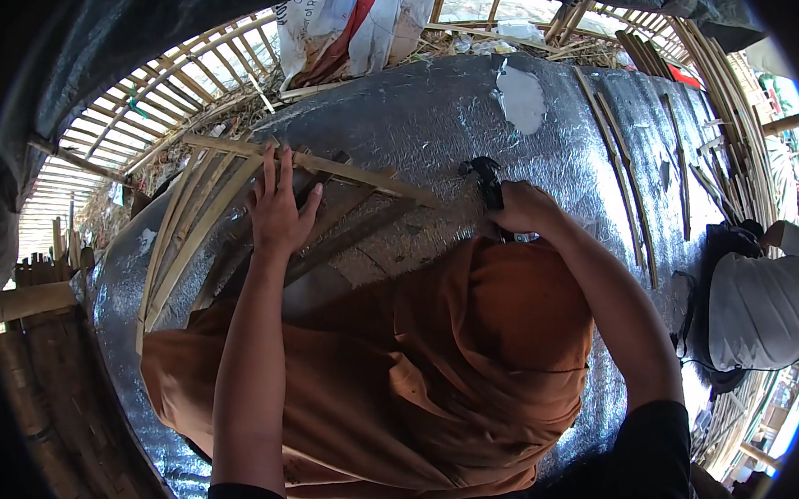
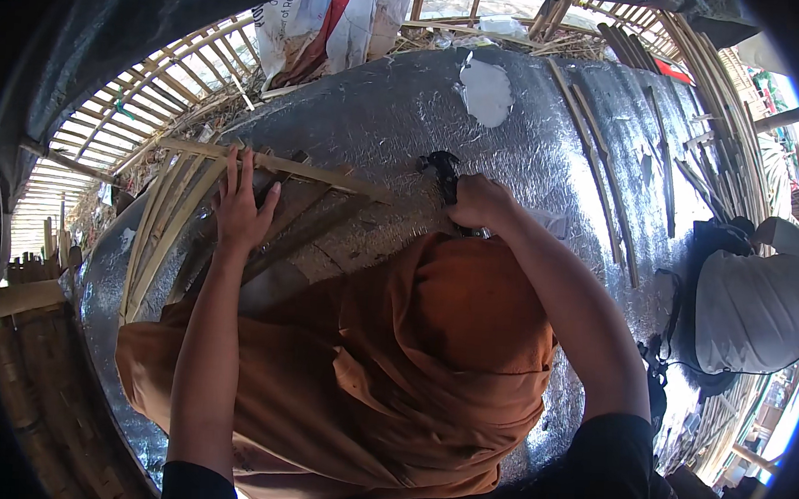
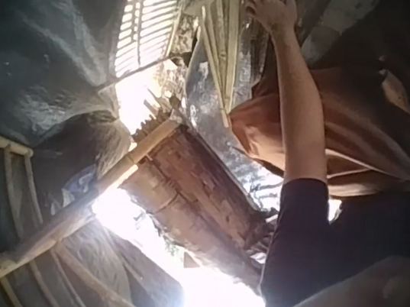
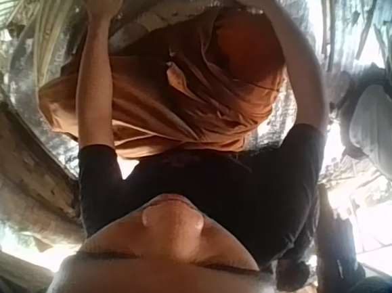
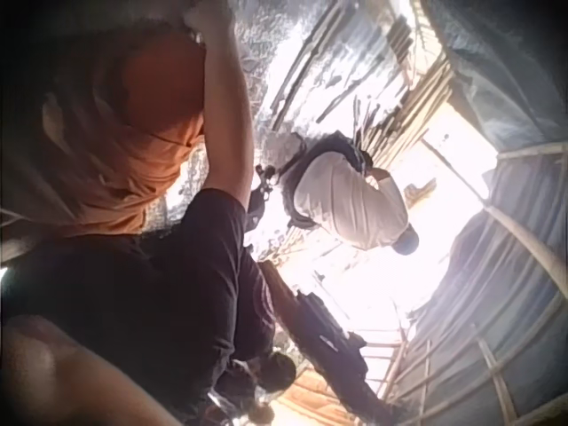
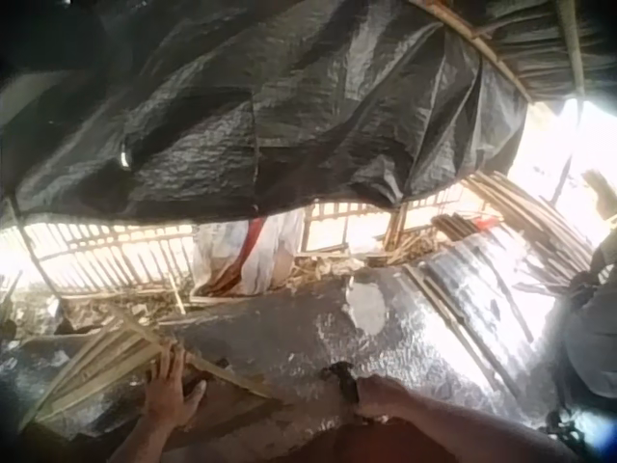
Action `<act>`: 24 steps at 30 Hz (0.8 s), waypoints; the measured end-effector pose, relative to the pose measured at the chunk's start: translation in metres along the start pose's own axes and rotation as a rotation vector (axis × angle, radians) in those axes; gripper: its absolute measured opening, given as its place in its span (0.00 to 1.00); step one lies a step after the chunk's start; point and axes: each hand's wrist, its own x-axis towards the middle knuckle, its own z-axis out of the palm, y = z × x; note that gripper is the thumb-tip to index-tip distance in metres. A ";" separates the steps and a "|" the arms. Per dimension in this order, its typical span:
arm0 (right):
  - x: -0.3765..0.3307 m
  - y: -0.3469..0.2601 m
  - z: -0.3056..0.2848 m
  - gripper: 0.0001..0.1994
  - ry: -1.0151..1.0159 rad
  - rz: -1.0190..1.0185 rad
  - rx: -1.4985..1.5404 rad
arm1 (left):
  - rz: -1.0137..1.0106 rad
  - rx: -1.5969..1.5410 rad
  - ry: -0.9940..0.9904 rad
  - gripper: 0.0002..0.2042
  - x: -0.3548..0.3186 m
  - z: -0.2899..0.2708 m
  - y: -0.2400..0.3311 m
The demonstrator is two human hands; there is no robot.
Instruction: The person assembles a triangular wooden frame by hand and using a hammer to secure thin wooden strips onto a base frame.
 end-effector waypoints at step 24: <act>-0.041 -0.003 -0.023 0.20 0.466 -0.571 0.072 | -0.052 -0.022 -0.017 0.39 -0.002 -0.005 0.005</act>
